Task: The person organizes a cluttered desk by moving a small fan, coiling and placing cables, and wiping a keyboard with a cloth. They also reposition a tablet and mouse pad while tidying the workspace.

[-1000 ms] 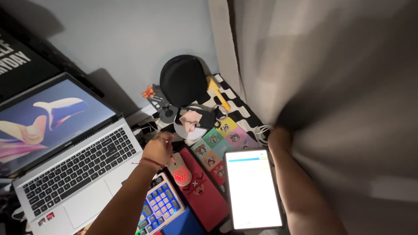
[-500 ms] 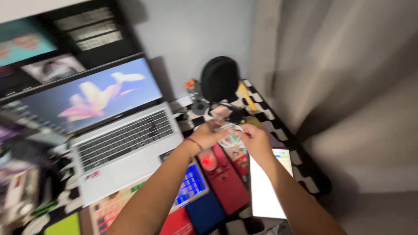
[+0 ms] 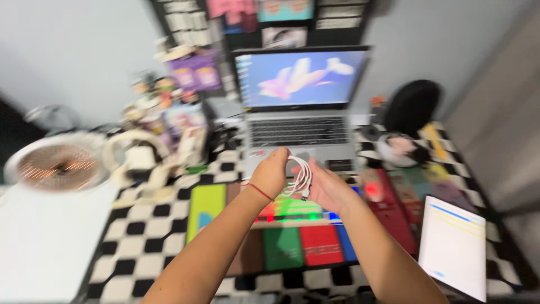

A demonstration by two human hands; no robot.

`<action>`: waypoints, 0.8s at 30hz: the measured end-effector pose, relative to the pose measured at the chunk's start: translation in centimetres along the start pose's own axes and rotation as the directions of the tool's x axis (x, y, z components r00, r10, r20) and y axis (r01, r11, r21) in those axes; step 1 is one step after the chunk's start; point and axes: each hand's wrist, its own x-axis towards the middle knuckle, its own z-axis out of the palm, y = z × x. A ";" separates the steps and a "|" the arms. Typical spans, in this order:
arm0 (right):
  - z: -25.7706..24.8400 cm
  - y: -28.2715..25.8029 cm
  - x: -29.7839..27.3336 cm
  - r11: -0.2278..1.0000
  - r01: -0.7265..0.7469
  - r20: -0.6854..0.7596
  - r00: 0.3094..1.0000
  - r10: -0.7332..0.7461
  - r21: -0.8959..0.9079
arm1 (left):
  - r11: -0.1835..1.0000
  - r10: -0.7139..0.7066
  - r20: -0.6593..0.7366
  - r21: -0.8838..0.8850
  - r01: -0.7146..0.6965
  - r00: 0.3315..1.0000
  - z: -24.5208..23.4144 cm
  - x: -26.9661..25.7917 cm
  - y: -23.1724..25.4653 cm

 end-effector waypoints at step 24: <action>30.7 24.8 25.5 0.892 -0.244 0.319 0.870 0.375 -0.381 | 0.287 -0.937 -0.086 -0.739 0.609 0.338 -27.6 -26.2 -25.1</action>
